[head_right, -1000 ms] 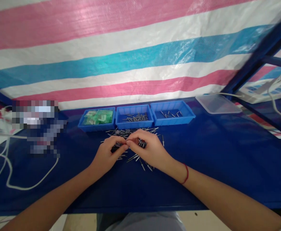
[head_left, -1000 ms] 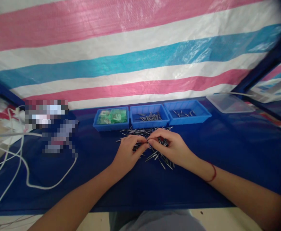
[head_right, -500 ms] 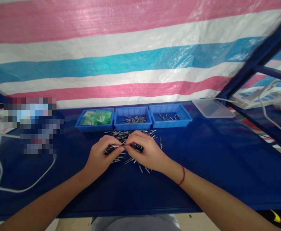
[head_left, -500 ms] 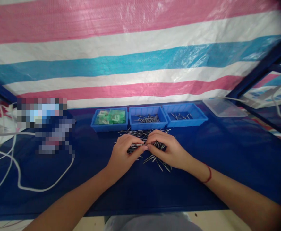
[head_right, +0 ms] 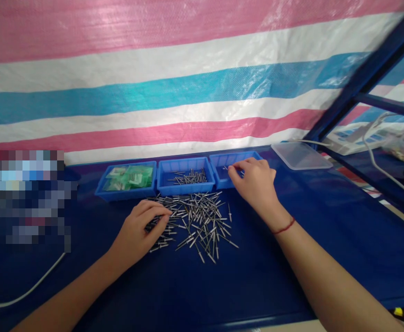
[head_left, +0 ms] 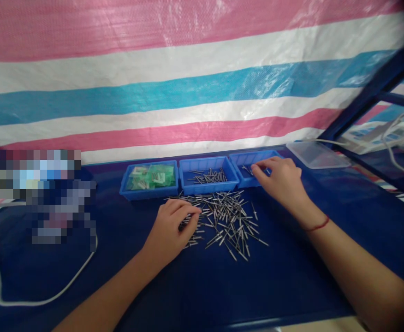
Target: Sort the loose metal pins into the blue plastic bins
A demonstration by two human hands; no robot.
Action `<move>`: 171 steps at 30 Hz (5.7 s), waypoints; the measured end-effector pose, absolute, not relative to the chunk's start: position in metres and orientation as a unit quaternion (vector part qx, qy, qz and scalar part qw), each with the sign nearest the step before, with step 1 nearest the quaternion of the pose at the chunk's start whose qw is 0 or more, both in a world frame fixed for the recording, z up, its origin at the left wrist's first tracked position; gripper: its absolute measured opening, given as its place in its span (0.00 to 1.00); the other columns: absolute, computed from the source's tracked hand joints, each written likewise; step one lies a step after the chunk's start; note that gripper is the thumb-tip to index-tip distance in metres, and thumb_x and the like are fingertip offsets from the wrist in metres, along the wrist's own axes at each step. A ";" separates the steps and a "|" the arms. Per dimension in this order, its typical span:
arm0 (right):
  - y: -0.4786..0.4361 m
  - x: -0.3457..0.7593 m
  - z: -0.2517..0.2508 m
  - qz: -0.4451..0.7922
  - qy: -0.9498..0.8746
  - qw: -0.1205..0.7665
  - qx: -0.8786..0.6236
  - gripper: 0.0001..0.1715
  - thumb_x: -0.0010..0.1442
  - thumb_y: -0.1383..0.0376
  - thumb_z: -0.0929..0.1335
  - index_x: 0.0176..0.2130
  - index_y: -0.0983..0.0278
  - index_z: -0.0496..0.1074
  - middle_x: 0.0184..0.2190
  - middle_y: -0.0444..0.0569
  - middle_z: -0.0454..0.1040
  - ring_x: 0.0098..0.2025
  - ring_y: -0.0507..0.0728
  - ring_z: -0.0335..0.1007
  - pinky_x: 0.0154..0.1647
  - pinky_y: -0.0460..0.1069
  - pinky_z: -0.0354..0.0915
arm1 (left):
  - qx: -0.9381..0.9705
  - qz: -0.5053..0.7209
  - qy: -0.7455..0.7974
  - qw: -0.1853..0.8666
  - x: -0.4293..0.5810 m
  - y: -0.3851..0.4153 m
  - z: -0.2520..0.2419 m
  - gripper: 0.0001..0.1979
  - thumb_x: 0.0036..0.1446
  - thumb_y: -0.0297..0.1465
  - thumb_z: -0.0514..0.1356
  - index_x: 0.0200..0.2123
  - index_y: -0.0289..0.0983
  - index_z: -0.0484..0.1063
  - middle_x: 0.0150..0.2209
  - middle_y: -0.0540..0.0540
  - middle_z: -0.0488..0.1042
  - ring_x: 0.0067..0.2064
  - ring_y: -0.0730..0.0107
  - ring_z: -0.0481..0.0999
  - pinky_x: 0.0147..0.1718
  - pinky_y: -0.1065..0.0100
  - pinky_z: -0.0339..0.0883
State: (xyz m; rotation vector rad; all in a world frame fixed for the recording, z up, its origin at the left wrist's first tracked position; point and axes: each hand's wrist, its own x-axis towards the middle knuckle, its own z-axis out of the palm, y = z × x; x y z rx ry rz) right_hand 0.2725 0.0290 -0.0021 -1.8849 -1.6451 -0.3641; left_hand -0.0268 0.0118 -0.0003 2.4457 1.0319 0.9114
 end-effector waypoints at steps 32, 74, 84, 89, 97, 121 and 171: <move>-0.023 0.174 0.002 0.219 -0.800 0.341 -0.443 0.10 0.64 0.66 0.63 0.34 0.62 0.72 0.31 0.48 0.75 0.35 0.55 0.69 0.37 0.51 0.66 | 0.822 0.346 0.349 0.288 -0.018 0.001 0.003 0.09 0.62 0.32 0.58 0.45 0.39 0.71 0.40 0.46 0.75 0.40 0.69 0.75 0.42 0.68 0.67; 0.010 0.256 0.021 -0.111 -0.607 0.310 -0.723 0.17 0.62 0.54 0.62 0.40 0.61 0.72 0.33 0.54 0.74 0.33 0.64 0.68 0.33 0.56 0.59 | 0.907 0.149 0.357 0.168 -0.024 0.000 -0.003 0.13 0.57 0.41 0.61 0.44 0.45 0.73 0.49 0.48 0.72 0.50 0.59 0.68 0.44 0.57 0.55; -0.006 0.211 0.010 -0.048 -0.737 0.359 -0.571 0.10 0.60 0.60 0.65 0.40 0.62 0.71 0.34 0.50 0.76 0.38 0.60 0.69 0.42 0.55 0.64 | 0.914 0.130 0.359 0.139 -0.020 -0.001 -0.005 0.07 0.63 0.35 0.56 0.38 0.40 0.73 0.47 0.48 0.72 0.48 0.60 0.68 0.43 0.59 0.59; -0.011 0.199 0.007 0.003 -0.770 0.359 -0.528 0.06 0.60 0.64 0.66 0.38 0.62 0.72 0.36 0.49 0.76 0.40 0.59 0.70 0.44 0.55 0.64 | 0.920 0.150 0.336 0.133 -0.021 0.000 -0.003 0.09 0.60 0.34 0.58 0.42 0.36 0.71 0.46 0.46 0.72 0.47 0.61 0.69 0.45 0.60 0.62; -0.013 0.192 0.005 0.033 -0.789 0.362 -0.496 0.04 0.60 0.67 0.66 0.37 0.63 0.72 0.35 0.49 0.76 0.40 0.58 0.69 0.44 0.54 0.65 | 0.932 0.136 0.319 0.104 -0.022 0.001 -0.003 0.06 0.62 0.28 0.54 0.37 0.37 0.71 0.47 0.46 0.71 0.46 0.62 0.69 0.44 0.60 0.64; -0.025 0.178 0.003 0.324 -0.685 0.482 -0.439 0.03 0.59 0.63 0.69 0.34 0.60 0.73 0.30 0.47 0.75 0.34 0.54 0.71 0.34 0.48 0.68 | 0.794 0.316 0.381 0.352 -0.014 -0.008 0.004 0.06 0.61 0.32 0.56 0.35 0.36 0.70 0.32 0.48 0.74 0.33 0.72 0.73 0.35 0.71 0.66; 0.010 0.238 0.014 -0.061 -0.696 0.358 -0.620 0.08 0.59 0.62 0.66 0.34 0.62 0.75 0.30 0.47 0.77 0.31 0.57 0.71 0.34 0.52 0.62 | 0.842 -0.061 0.473 0.252 -0.085 0.016 0.048 0.08 0.53 0.23 0.57 0.34 0.40 0.73 0.36 0.49 0.73 0.36 0.68 0.74 0.35 0.70 0.63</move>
